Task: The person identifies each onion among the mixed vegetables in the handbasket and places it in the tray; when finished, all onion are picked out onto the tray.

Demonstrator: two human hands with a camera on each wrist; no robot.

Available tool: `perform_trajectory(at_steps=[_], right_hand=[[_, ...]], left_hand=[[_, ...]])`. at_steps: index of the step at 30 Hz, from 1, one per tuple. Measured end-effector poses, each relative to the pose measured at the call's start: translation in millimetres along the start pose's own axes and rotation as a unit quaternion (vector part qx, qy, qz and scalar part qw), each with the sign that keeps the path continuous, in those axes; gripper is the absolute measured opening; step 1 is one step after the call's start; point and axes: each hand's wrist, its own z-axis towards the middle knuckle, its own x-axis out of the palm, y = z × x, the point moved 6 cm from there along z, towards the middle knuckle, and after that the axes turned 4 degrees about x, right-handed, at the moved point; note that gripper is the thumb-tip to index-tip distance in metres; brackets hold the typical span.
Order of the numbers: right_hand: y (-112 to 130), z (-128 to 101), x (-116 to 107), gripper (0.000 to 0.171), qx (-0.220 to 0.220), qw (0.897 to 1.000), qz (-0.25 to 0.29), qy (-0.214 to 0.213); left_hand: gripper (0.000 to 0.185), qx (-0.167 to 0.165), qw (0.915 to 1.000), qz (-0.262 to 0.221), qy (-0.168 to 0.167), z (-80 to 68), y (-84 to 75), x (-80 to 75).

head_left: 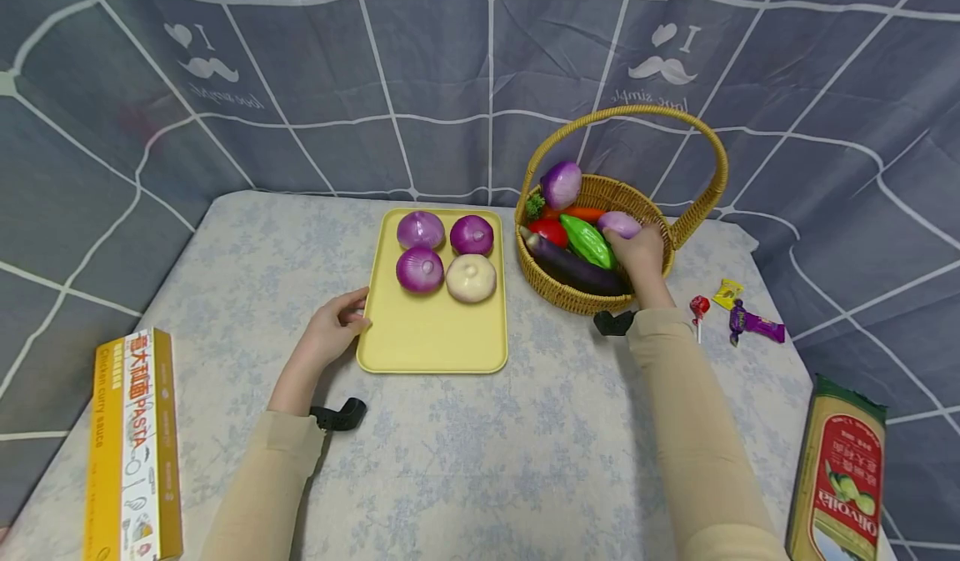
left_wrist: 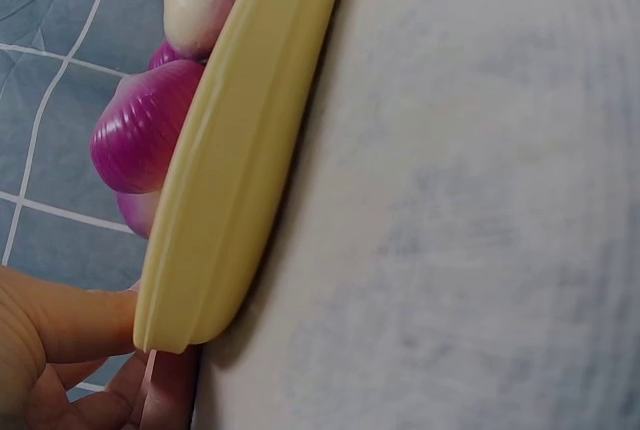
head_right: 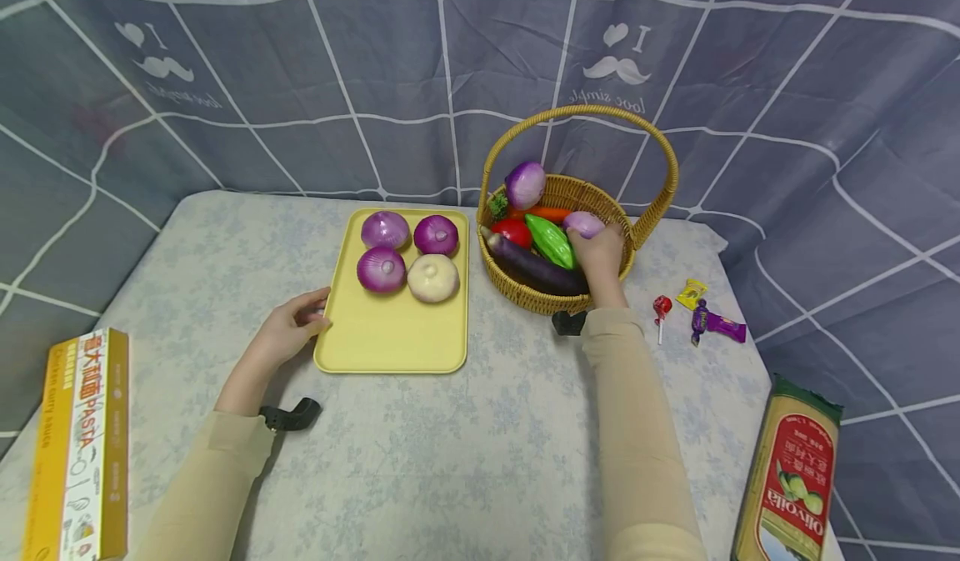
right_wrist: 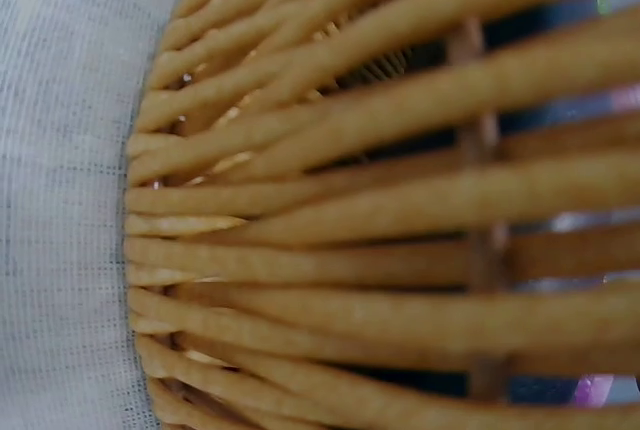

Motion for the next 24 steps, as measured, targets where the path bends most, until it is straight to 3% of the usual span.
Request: perform_trajectory(at_steps=[15, 24], right_hand=[[1.2, -4.4, -1.2, 0.086, 0.013, 1.000, -0.004, -0.014], [11.7, -11.4, -6.2, 0.075, -0.027, 0.999, 0.025, -0.040]], left_hand=[[0.058, 0.002, 1.0000, -0.007, 0.001, -0.2, 0.6, 1.1], [0.057, 0.003, 1.0000, -0.006, 0.003, -1.0, -1.5, -0.7]])
